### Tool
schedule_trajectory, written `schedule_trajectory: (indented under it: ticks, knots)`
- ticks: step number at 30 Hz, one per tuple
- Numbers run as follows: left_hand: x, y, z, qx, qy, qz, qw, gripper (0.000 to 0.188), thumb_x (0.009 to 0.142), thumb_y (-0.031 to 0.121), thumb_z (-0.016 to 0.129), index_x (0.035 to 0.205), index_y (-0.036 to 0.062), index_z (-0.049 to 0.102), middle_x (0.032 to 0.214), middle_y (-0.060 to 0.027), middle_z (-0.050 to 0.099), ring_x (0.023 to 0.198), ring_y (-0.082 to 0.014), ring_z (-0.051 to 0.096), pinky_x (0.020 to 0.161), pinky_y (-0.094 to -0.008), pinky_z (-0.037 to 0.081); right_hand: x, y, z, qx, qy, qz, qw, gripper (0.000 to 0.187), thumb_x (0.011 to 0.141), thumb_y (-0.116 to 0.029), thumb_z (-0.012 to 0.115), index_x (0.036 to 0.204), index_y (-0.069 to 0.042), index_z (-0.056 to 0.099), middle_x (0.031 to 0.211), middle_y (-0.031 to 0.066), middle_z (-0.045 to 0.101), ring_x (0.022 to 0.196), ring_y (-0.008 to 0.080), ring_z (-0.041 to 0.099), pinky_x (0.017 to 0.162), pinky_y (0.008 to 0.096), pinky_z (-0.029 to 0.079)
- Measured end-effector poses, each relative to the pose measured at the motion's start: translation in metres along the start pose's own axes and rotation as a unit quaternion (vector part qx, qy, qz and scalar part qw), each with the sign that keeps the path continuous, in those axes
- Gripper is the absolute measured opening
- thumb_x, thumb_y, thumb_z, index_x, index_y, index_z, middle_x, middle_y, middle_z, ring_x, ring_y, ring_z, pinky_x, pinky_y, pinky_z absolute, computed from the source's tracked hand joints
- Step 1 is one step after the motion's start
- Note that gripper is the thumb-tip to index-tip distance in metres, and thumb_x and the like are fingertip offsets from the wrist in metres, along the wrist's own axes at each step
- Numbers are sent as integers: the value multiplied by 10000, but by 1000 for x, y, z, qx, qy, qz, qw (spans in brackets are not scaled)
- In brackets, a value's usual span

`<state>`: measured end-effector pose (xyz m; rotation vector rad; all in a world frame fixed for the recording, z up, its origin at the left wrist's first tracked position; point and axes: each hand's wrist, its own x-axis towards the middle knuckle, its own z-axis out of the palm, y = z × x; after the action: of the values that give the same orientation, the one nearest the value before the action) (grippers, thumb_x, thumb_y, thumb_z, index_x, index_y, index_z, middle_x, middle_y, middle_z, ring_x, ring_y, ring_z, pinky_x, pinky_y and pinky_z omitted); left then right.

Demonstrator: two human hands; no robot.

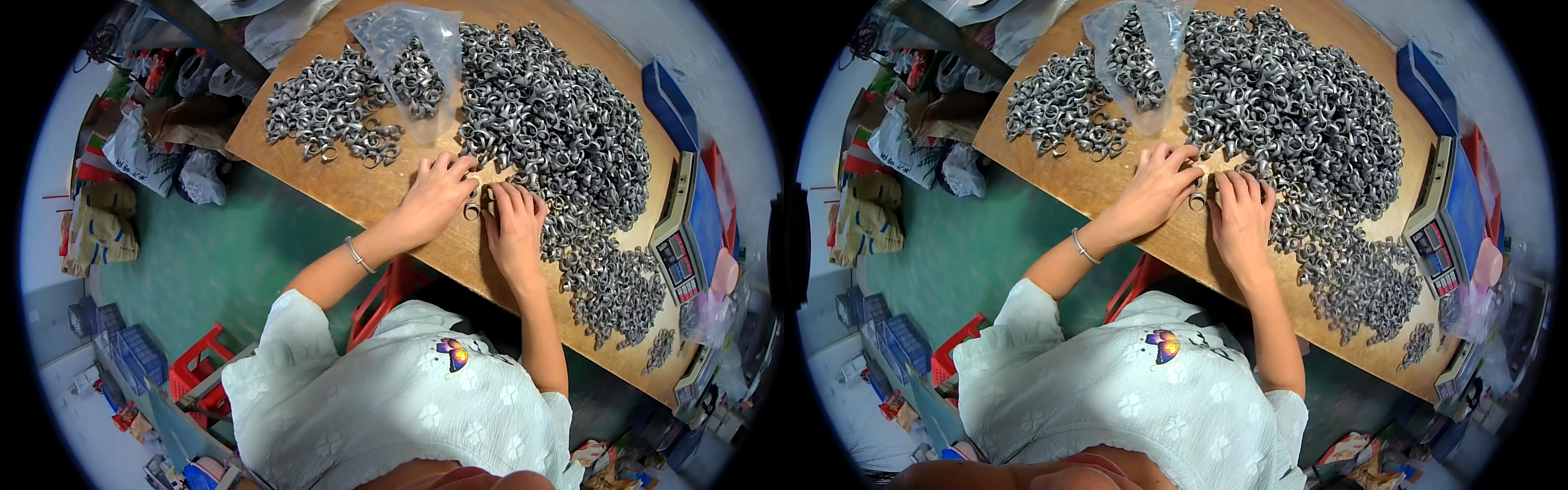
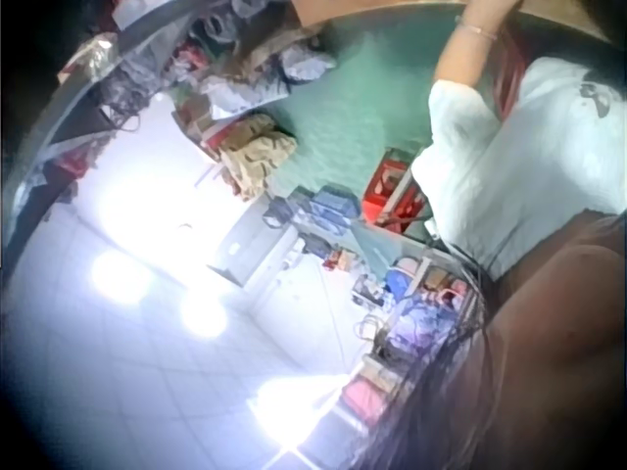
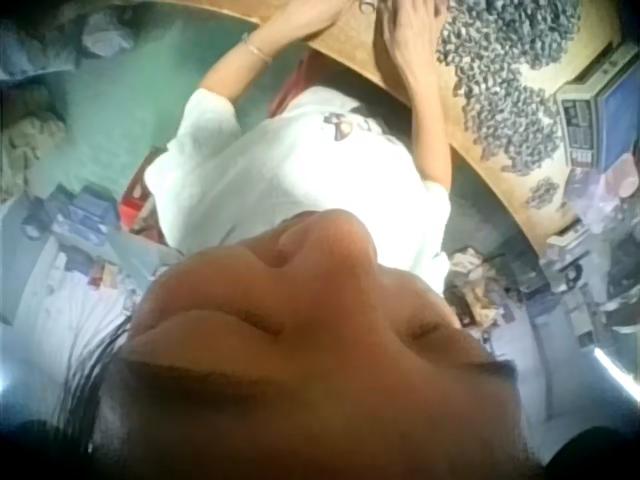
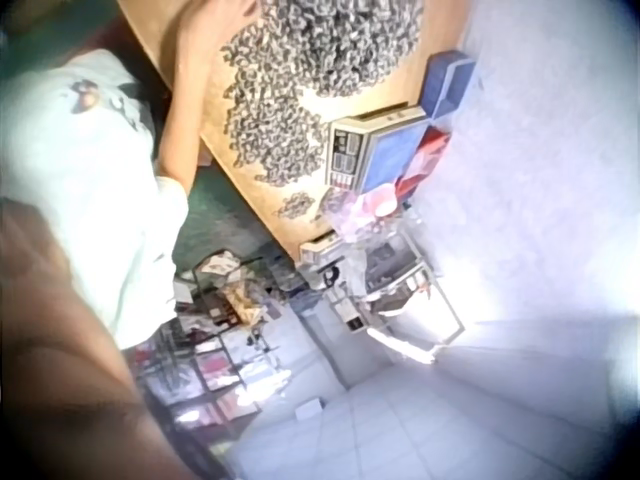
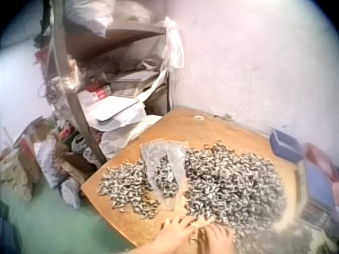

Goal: The person sorts through a large pile of small metal rings and clips on a wooden workbench, separating specific pieces and placing them into a plastic bag or smaller groups by hand.

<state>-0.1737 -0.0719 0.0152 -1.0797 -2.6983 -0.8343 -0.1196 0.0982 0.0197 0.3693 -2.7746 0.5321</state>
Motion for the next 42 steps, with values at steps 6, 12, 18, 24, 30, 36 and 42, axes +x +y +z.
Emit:
schedule_trajectory:
  ticks: [6, 12, 18, 24, 30, 36, 42]
  knots:
    - [-10, -1, 0, -138, 112, 8, 984, 196, 736, -20, 651, 928, 4, 617, 944, -111, 611, 884, -292, 560, 789, -377, 430, -11, -16, -10, 108, 61, 47, 991, 334, 826, -58, 623, 1147, 3, 550, 1109, 143, 575, 1093, 309, 518, 977, 421, 345]
    - [-3, 50, 2, -266, 165, 8, 950, 189, 735, -85, 637, 910, -16, 635, 913, -123, 632, 796, -258, 615, 695, -322, 496, -21, -29, -15, 418, 93, 196, 882, 245, 888, -68, 594, 1114, 28, 599, 915, 131, 665, 704, 171, 614, 655, 297, 495]
    - [8, 82, 7, -261, 86, -13, 962, 456, 783, -32, 640, 1218, 10, 509, 1208, -183, 492, 1100, -358, 508, 926, -399, 429, -58, 29, -47, 456, 197, 308, 812, 175, 946, -104, 526, 980, 3, 661, 743, -9, 613, 613, 50, 513, 550, 197, 411]
    - [-12, 55, 25, -115, 18, -7, 993, 314, 807, 17, 629, 1117, -3, 583, 1349, -175, 452, 1282, -383, 382, 1055, -488, 307, -195, 167, -130, 73, 428, 402, 806, 234, 961, -207, 532, 981, -8, 654, 787, 4, 611, 698, 68, 523, 620, 231, 422]
    - [-13, 66, 37, -59, 30, 5, 998, 321, 822, 37, 626, 1138, 13, 575, 1373, -171, 434, 1328, -394, 328, 1101, -536, 229, -356, 293, -173, -250, 321, 496, 768, 181, 888, -147, 584, 982, -10, 656, 861, 150, 611, 788, 284, 572, 730, 385, 460]
    - [5, 105, 48, -108, 19, 42, 993, 362, 818, 26, 639, 1173, 28, 567, 1403, -151, 423, 1333, -374, 340, 1104, -461, 260, -327, 275, -174, -353, 312, 458, 754, 203, 833, -122, 631, 1016, -36, 641, 986, 151, 582, 967, 334, 527, 845, 440, 418]
    - [22, 148, 85, -6, -85, 127, 988, 546, 827, 148, 657, 1326, 63, 454, 1436, -149, 374, 1353, -379, 290, 1091, -564, 231, -177, 120, -130, -39, 154, 189, 969, 409, 699, -187, 741, 1071, -51, 635, 1162, 150, 566, 1117, 343, 502, 950, 462, 385]
